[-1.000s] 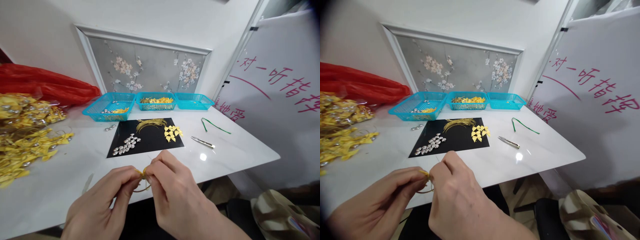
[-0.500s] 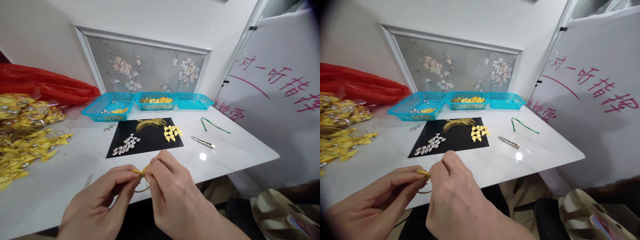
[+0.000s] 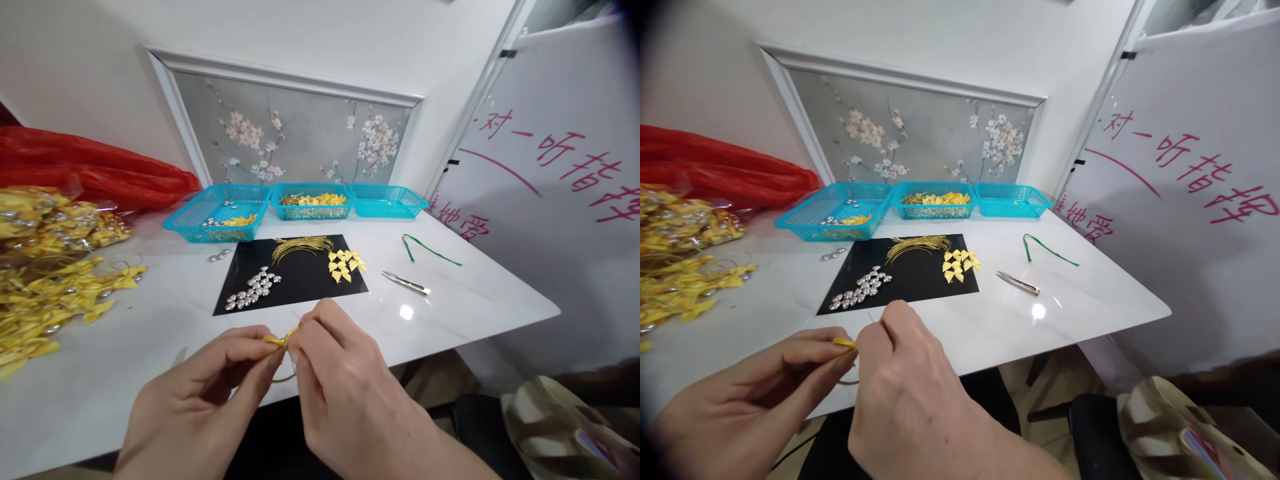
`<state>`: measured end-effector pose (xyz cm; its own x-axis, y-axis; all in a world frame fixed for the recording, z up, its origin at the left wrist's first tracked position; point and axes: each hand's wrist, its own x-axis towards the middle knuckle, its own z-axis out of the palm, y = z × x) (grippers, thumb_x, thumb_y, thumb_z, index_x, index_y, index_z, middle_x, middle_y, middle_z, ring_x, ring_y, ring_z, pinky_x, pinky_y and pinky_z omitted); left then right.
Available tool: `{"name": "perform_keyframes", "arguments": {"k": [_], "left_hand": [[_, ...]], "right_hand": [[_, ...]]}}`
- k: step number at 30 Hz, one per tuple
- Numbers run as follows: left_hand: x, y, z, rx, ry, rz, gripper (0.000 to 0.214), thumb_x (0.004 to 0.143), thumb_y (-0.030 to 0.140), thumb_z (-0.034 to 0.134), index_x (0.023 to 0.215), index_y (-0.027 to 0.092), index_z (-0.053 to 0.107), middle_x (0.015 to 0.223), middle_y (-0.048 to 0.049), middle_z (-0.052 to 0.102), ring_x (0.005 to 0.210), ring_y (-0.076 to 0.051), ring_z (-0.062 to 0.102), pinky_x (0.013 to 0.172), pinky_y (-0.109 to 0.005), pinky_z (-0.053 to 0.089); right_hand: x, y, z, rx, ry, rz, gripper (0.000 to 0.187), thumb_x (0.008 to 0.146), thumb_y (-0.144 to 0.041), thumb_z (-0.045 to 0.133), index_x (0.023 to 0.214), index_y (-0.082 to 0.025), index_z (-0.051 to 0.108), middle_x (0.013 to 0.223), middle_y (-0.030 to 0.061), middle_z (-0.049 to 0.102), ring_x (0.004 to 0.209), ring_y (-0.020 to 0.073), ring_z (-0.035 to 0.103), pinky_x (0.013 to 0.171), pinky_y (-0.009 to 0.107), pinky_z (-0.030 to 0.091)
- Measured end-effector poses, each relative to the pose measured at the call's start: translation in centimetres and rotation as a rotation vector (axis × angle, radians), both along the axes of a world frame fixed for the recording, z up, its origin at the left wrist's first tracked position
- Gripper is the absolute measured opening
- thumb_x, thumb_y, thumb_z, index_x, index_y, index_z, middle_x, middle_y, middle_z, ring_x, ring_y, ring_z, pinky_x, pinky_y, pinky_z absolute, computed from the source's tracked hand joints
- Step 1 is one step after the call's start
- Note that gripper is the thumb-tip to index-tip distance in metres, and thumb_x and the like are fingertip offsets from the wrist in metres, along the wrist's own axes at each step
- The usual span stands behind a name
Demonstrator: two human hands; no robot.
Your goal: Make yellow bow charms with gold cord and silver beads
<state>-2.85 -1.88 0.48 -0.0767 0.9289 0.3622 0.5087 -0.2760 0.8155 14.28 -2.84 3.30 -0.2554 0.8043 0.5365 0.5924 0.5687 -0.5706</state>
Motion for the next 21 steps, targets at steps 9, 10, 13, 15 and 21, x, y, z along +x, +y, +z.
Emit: {"name": "perform_keyframes", "arguments": {"k": [9, 10, 13, 15, 21], "left_hand": [[-0.1, 1.0, 0.2, -0.197, -0.317, -0.123, 0.016, 0.073, 0.032, 0.083, 0.081, 0.03, 0.07, 0.072, 0.0072, 0.071, 0.064, -0.01, 0.068, 0.06, -0.012, 0.058], [-0.2, 1.0, 0.3, -0.223, -0.345, -0.136, 0.017, 0.072, 0.032, 0.084, 0.082, 0.03, 0.07, 0.072, 0.0075, 0.071, 0.066, -0.01, 0.067, 0.063, -0.012, 0.058], [-0.4, 0.9, 0.4, -0.278, -0.404, -0.147, 0.021, 0.071, 0.032, 0.085, 0.084, 0.031, 0.068, 0.073, 0.0078, 0.069, 0.069, -0.01, 0.066, 0.066, -0.01, 0.056], [-0.5, 0.9, 0.6, -0.291, -0.434, -0.125, 0.024, 0.068, 0.033, 0.087, 0.083, 0.031, 0.068, 0.074, 0.0077, 0.068, 0.07, -0.01, 0.066, 0.066, -0.009, 0.055], [-0.1, 1.0, 0.8, -0.307, -0.474, -0.065, 0.03, 0.062, 0.037, 0.09, 0.08, 0.03, 0.067, 0.073, 0.0077, 0.066, 0.07, -0.011, 0.065, 0.068, -0.01, 0.056]], "right_hand": [[-0.1, 0.0, 0.1, 0.015, -0.011, -0.012, 0.028, 0.095, -0.006, 0.037, 0.078, -0.011, 0.059, 0.082, 0.0082, 0.053, 0.07, 0.017, 0.054, 0.064, 0.033, 0.052], [0.0, 0.0, 0.1, 0.005, -0.006, -0.007, 0.028, 0.095, -0.006, 0.037, 0.079, -0.011, 0.06, 0.083, 0.0079, 0.053, 0.07, 0.0168, 0.055, 0.065, 0.033, 0.052], [0.6, 0.1, 0.3, -0.044, 0.064, 0.045, 0.022, 0.095, -0.007, 0.044, 0.084, -0.011, 0.063, 0.086, 0.0067, 0.055, 0.076, 0.0155, 0.057, 0.07, 0.029, 0.053], [1.3, 0.3, 0.6, -0.061, 0.15, 0.09, 0.017, 0.095, -0.008, 0.05, 0.091, -0.011, 0.066, 0.089, 0.0053, 0.057, 0.081, 0.0136, 0.059, 0.074, 0.025, 0.052], [2.1, -0.1, 1.2, 0.01, 0.291, 0.031, 0.02, 0.096, -0.01, 0.051, 0.09, -0.013, 0.07, 0.084, 0.003, 0.059, 0.076, 0.0103, 0.059, 0.067, 0.019, 0.049]]}}
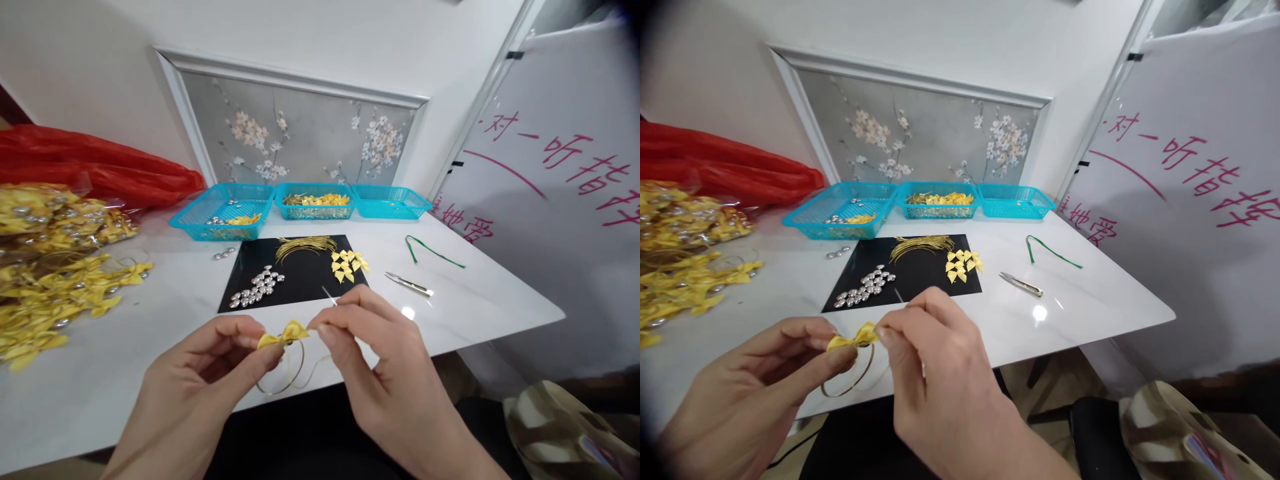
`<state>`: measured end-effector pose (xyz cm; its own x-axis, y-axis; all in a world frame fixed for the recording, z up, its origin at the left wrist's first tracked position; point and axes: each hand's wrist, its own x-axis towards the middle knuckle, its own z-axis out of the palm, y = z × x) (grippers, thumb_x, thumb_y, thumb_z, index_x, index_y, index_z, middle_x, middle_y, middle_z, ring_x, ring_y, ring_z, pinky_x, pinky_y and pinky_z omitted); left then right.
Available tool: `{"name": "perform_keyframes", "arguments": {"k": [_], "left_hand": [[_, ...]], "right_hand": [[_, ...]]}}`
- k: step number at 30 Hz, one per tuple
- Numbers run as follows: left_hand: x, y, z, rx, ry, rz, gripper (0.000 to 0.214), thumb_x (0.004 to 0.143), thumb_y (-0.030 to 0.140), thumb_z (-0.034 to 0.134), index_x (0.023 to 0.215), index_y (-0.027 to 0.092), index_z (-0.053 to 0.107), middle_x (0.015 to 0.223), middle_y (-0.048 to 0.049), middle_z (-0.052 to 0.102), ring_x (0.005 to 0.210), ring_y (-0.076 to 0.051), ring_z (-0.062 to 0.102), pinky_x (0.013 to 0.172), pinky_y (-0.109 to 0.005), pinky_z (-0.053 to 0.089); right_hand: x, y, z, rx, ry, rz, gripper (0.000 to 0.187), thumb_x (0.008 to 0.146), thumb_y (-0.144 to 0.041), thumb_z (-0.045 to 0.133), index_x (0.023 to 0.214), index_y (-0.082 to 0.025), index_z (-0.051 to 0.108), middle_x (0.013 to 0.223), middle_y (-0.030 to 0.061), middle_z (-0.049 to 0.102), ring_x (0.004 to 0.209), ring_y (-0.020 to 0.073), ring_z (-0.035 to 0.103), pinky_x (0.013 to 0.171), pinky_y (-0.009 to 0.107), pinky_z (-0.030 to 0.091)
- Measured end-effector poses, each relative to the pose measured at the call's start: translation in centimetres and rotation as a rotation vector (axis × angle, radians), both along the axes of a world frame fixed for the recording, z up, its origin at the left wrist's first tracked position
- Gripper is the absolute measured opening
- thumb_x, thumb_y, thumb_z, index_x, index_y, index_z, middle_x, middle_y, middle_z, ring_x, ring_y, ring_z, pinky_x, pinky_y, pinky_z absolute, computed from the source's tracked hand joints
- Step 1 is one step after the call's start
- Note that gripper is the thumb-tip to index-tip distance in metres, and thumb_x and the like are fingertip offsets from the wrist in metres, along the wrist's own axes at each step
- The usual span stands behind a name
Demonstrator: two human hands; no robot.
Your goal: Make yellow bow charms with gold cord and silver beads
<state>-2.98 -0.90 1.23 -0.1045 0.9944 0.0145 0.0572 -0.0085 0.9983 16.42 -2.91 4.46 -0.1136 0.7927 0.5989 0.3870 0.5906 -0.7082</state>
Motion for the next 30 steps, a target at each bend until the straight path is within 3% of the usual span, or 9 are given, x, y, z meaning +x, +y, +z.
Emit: {"name": "perform_keyframes", "arguments": {"k": [3, 8, 11, 17, 21, 26, 28, 30], "left_hand": [[0.1, -0.2, -0.1, 0.017, 0.041, 0.04, 0.031, 0.063, 0.036, 0.09, 0.084, 0.03, 0.067, 0.077, 0.0075, 0.069, 0.072, -0.01, 0.066, 0.068, -0.008, 0.054], [0.4, -0.4, 0.0, 0.057, 0.059, 0.078, 0.028, 0.065, 0.038, 0.088, 0.082, 0.03, 0.067, 0.079, 0.007, 0.069, 0.072, -0.011, 0.065, 0.065, -0.009, 0.054], [0.5, -0.3, -0.1, 0.08, 0.067, 0.079, 0.026, 0.066, 0.038, 0.087, 0.081, 0.029, 0.067, 0.08, 0.0069, 0.067, 0.072, -0.011, 0.065, 0.067, -0.009, 0.054], [0.6, -0.1, -0.1, 0.013, -0.017, 0.134, 0.034, 0.058, 0.042, 0.091, 0.079, 0.028, 0.068, 0.079, 0.006, 0.069, 0.073, -0.011, 0.064, 0.064, -0.009, 0.053], [1.0, -0.1, 0.7, -0.064, -0.147, 0.077, 0.036, 0.051, 0.042, 0.093, 0.07, 0.024, 0.069, 0.068, 0.0042, 0.067, 0.065, -0.011, 0.061, 0.058, -0.012, 0.052], [1.5, 0.1, 1.4, -0.144, -0.249, -0.011, 0.034, 0.051, 0.039, 0.094, 0.067, 0.022, 0.069, 0.06, 0.0029, 0.066, 0.059, -0.012, 0.06, 0.054, -0.016, 0.051], [1.6, 0.2, 1.4, -0.172, -0.269, -0.038, 0.032, 0.052, 0.037, 0.093, 0.067, 0.022, 0.069, 0.059, 0.0024, 0.066, 0.059, -0.013, 0.06, 0.054, -0.017, 0.052], [1.6, 0.2, 1.2, -0.185, -0.286, -0.058, 0.031, 0.054, 0.035, 0.093, 0.067, 0.022, 0.069, 0.06, 0.0019, 0.067, 0.059, -0.013, 0.06, 0.054, -0.018, 0.052]], "right_hand": [[-1.0, -0.5, -1.0, 0.046, -0.052, -0.018, 0.016, 0.095, -0.015, 0.055, 0.09, -0.013, 0.07, 0.081, 0.0043, 0.059, 0.075, 0.0147, 0.059, 0.066, 0.025, 0.051], [-2.9, -0.1, -2.8, 0.094, -0.18, -0.174, 0.016, 0.093, -0.019, 0.057, 0.085, -0.013, 0.069, 0.077, 0.0061, 0.059, 0.07, 0.0192, 0.058, 0.062, 0.032, 0.051], [-3.4, 0.1, -2.9, 0.157, -0.152, -0.144, 0.025, 0.093, -0.009, 0.048, 0.076, -0.011, 0.067, 0.073, 0.0068, 0.057, 0.066, 0.0174, 0.056, 0.058, 0.029, 0.05], [-3.3, -0.5, -2.8, 0.312, -0.182, -0.103, 0.025, 0.09, -0.007, 0.05, 0.071, -0.01, 0.066, 0.068, 0.0072, 0.057, 0.061, 0.0161, 0.052, 0.055, 0.029, 0.048], [-2.5, -1.3, -2.9, 0.233, -0.094, -0.069, 0.018, 0.093, -0.013, 0.052, 0.093, -0.015, 0.07, 0.078, 0.0062, 0.063, 0.065, 0.0158, 0.057, 0.055, 0.027, 0.051], [-1.8, -2.4, -1.7, 0.177, 0.105, -0.047, 0.041, 0.092, -0.005, 0.044, 0.122, -0.027, 0.062, 0.082, 0.0018, 0.066, 0.062, 0.0135, 0.062, 0.052, 0.023, 0.053], [-2.0, -2.5, -1.5, 0.17, 0.123, -0.107, 0.046, 0.093, -0.006, 0.042, 0.133, -0.029, 0.052, 0.08, 0.0003, 0.067, 0.056, 0.013, 0.06, 0.049, 0.023, 0.053], [-2.3, -2.3, -1.6, 0.145, 0.086, -0.175, 0.04, 0.095, -0.011, 0.045, 0.131, -0.028, 0.05, 0.082, 0.0006, 0.069, 0.053, 0.0131, 0.06, 0.049, 0.024, 0.053]]}}
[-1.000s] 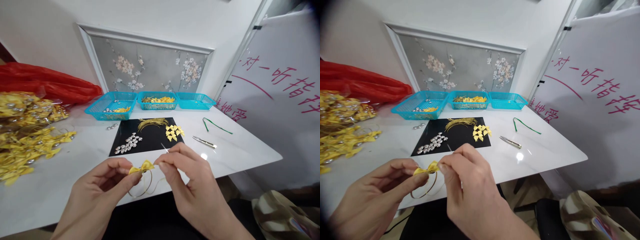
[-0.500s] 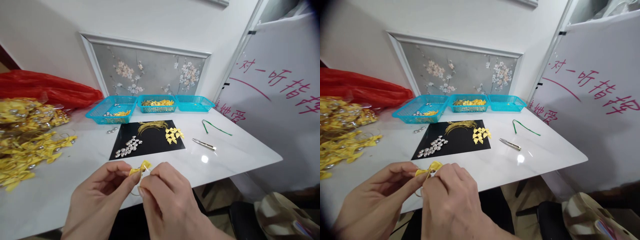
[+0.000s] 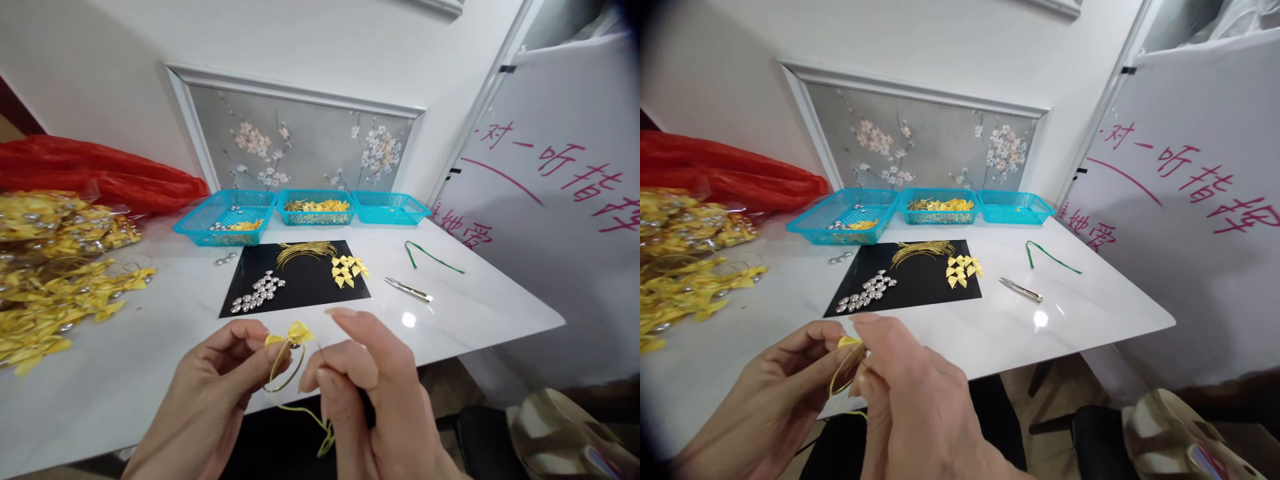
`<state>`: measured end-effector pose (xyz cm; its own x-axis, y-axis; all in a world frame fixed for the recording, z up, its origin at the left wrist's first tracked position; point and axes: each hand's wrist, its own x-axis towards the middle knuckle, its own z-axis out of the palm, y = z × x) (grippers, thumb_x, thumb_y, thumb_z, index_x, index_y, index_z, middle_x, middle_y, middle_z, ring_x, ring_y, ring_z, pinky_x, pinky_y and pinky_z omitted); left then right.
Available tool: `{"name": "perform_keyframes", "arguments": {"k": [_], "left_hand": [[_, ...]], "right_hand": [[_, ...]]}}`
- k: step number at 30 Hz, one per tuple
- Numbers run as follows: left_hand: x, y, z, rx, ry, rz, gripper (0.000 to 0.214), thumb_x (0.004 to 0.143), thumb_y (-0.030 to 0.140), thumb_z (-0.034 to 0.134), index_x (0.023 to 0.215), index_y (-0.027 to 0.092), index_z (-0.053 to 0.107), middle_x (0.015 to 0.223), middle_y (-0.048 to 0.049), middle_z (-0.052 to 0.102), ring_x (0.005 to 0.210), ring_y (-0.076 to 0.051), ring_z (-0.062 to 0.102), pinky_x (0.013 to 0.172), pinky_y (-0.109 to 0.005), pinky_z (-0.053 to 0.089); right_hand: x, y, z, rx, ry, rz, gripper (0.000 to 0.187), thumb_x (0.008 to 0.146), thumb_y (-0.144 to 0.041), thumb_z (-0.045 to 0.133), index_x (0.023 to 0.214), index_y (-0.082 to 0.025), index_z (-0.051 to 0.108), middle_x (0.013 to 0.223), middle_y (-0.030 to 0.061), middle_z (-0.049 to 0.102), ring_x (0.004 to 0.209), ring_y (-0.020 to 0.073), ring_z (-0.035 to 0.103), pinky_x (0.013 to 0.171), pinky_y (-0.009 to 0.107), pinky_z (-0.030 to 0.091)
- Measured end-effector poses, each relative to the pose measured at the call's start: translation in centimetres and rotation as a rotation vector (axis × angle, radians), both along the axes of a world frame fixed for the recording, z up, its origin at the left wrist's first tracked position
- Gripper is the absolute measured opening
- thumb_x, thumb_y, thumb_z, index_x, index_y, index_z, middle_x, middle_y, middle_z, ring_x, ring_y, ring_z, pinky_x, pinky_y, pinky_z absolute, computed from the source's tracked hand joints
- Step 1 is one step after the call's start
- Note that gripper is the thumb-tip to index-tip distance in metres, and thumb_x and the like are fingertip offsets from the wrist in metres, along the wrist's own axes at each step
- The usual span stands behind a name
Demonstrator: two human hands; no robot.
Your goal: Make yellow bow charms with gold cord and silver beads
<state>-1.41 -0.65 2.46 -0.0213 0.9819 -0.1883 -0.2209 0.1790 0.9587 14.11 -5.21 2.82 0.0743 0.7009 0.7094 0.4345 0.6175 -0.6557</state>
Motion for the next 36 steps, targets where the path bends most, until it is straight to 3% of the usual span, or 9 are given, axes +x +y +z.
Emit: {"name": "perform_keyframes", "arguments": {"k": [3, 7, 16, 36], "left_hand": [[-0.2, 0.0, -0.2, -0.023, -0.037, -0.007, 0.03, 0.055, 0.031, 0.093, 0.067, 0.022, 0.068, 0.06, 0.0027, 0.066, 0.057, -0.012, 0.06, 0.052, -0.015, 0.05], [-0.4, -0.2, -0.2, -0.076, -0.083, -0.032, 0.027, 0.059, 0.026, 0.091, 0.07, 0.021, 0.067, 0.063, 0.0036, 0.065, 0.061, -0.011, 0.062, 0.057, -0.016, 0.054], [0.2, 0.0, -0.1, -0.188, -0.225, -0.059, 0.027, 0.057, 0.017, 0.092, 0.067, 0.019, 0.067, 0.071, 0.0007, 0.071, 0.068, -0.013, 0.068, 0.069, -0.022, 0.061], [0.4, -0.1, 0.0, -0.239, -0.304, -0.034, 0.022, 0.06, 0.006, 0.087, 0.07, 0.017, 0.07, 0.074, -0.0041, 0.075, 0.066, -0.014, 0.071, 0.065, -0.021, 0.063]], "right_hand": [[-0.1, 0.8, -0.6, 0.035, -0.118, 0.028, 0.02, 0.095, -0.009, 0.045, 0.104, -0.021, 0.058, 0.077, 0.0022, 0.068, 0.057, 0.0142, 0.062, 0.054, 0.025, 0.053], [0.5, 1.6, -1.3, 0.047, -0.193, 0.022, 0.026, 0.09, -0.001, 0.047, 0.092, -0.016, 0.068, 0.078, 0.0057, 0.063, 0.066, 0.015, 0.061, 0.058, 0.025, 0.052], [1.1, 1.4, -1.5, 0.062, -0.283, -0.066, 0.033, 0.086, 0.003, 0.046, 0.098, -0.014, 0.072, 0.074, 0.0053, 0.054, 0.063, 0.0155, 0.052, 0.051, 0.025, 0.046], [0.9, 1.5, -1.7, 0.053, -0.277, -0.06, 0.032, 0.087, 0.003, 0.046, 0.098, -0.013, 0.072, 0.074, 0.005, 0.052, 0.064, 0.0157, 0.051, 0.052, 0.025, 0.046]]}}
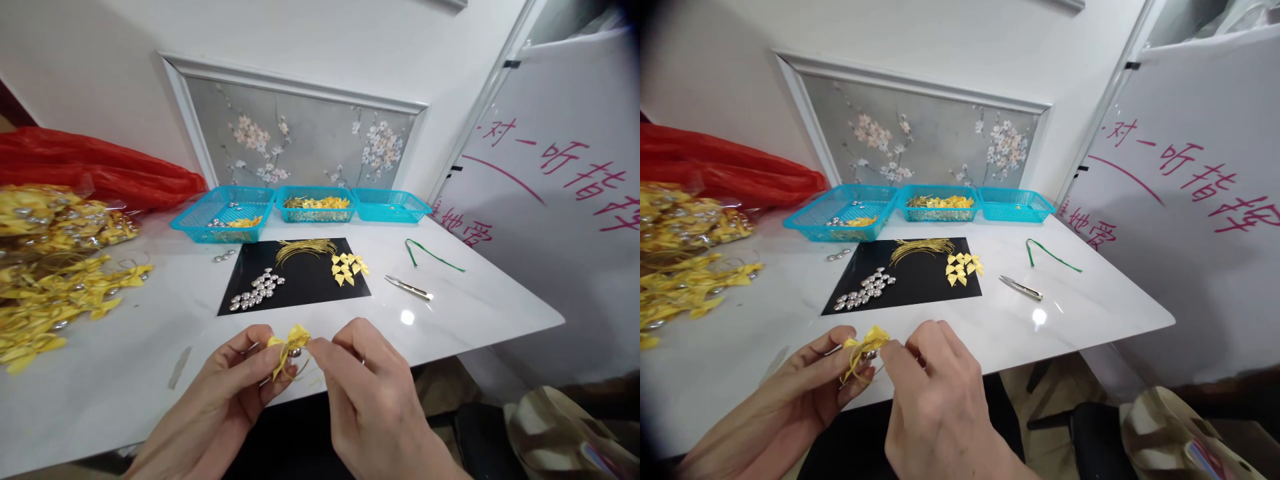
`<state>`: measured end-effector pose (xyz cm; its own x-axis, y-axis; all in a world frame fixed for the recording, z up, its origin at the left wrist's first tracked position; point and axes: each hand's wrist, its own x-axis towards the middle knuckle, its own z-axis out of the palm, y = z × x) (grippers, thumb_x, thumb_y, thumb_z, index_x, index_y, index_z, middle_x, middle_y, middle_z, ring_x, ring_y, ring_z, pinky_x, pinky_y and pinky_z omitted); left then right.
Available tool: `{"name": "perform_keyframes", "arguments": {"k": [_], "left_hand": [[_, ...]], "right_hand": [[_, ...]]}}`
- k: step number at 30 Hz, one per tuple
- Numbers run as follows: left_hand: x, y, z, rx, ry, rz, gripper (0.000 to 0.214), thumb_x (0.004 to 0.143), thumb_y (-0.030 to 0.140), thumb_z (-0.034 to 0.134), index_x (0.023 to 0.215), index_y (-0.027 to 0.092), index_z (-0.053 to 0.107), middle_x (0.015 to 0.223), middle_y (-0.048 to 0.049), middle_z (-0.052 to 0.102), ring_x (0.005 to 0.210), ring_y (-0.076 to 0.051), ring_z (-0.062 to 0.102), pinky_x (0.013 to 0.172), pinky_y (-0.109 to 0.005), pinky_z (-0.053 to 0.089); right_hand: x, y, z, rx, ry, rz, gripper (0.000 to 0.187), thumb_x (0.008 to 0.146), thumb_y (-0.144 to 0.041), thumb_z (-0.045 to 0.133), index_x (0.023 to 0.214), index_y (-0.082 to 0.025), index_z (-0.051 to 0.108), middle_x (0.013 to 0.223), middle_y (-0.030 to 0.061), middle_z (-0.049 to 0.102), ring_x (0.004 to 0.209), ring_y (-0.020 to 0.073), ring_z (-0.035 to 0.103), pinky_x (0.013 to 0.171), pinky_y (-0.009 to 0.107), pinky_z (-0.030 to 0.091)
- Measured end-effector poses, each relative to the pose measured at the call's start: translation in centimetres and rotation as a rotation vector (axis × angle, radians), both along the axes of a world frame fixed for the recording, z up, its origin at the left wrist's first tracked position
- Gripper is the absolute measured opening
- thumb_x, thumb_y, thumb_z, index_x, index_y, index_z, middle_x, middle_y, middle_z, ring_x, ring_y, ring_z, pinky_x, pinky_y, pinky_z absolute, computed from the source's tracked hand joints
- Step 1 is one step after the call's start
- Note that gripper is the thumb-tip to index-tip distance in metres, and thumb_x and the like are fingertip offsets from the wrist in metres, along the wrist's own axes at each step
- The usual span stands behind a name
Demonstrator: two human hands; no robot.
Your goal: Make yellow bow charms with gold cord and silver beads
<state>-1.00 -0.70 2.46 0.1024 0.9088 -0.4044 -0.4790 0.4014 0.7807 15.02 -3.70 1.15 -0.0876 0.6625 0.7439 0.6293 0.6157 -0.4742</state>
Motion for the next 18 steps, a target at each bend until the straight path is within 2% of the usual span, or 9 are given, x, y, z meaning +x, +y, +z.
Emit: {"name": "perform_keyframes", "arguments": {"k": [7, 10, 14, 18], "left_hand": [[0.01, -0.03, -0.15, -0.006, -0.028, -0.017, 0.027, 0.054, 0.008, 0.091, 0.07, 0.019, 0.071, 0.07, -0.002, 0.075, 0.064, -0.015, 0.072, 0.063, -0.022, 0.063], [-0.21, -0.33, -0.11, -0.023, -0.046, -0.004, 0.028, 0.055, 0.007, 0.091, 0.072, 0.02, 0.073, 0.071, -0.0004, 0.074, 0.063, -0.014, 0.071, 0.062, -0.021, 0.062], [-0.45, -0.47, -0.12, -0.056, -0.075, 0.002, 0.033, 0.048, 0.007, 0.094, 0.071, 0.02, 0.074, 0.071, 0.0007, 0.073, 0.061, -0.014, 0.071, 0.06, -0.022, 0.063], [-0.45, -0.32, -0.02, -0.107, -0.084, 0.013, 0.039, 0.039, 0.008, 0.097, 0.07, 0.019, 0.076, 0.07, 0.0003, 0.073, 0.063, -0.015, 0.071, 0.062, -0.023, 0.064]], "right_hand": [[-0.06, 0.0, -0.24, -0.023, 0.016, 0.021, 0.034, 0.086, 0.003, 0.045, 0.099, -0.012, 0.072, 0.074, 0.0053, 0.052, 0.065, 0.0165, 0.051, 0.052, 0.027, 0.046], [0.1, 0.1, -0.37, -0.109, 0.066, 0.07, 0.035, 0.087, 0.0, 0.045, 0.102, -0.016, 0.072, 0.076, 0.005, 0.053, 0.067, 0.0167, 0.052, 0.055, 0.027, 0.047], [0.37, 0.43, -0.28, -0.241, 0.163, 0.148, 0.031, 0.092, -0.006, 0.046, 0.099, -0.02, 0.073, 0.077, 0.0025, 0.051, 0.064, 0.0141, 0.053, 0.056, 0.026, 0.046], [0.57, 0.92, -0.13, -0.272, 0.237, 0.224, 0.026, 0.093, -0.009, 0.05, 0.096, -0.021, 0.073, 0.075, 0.0008, 0.05, 0.065, 0.013, 0.053, 0.057, 0.024, 0.045]]}}
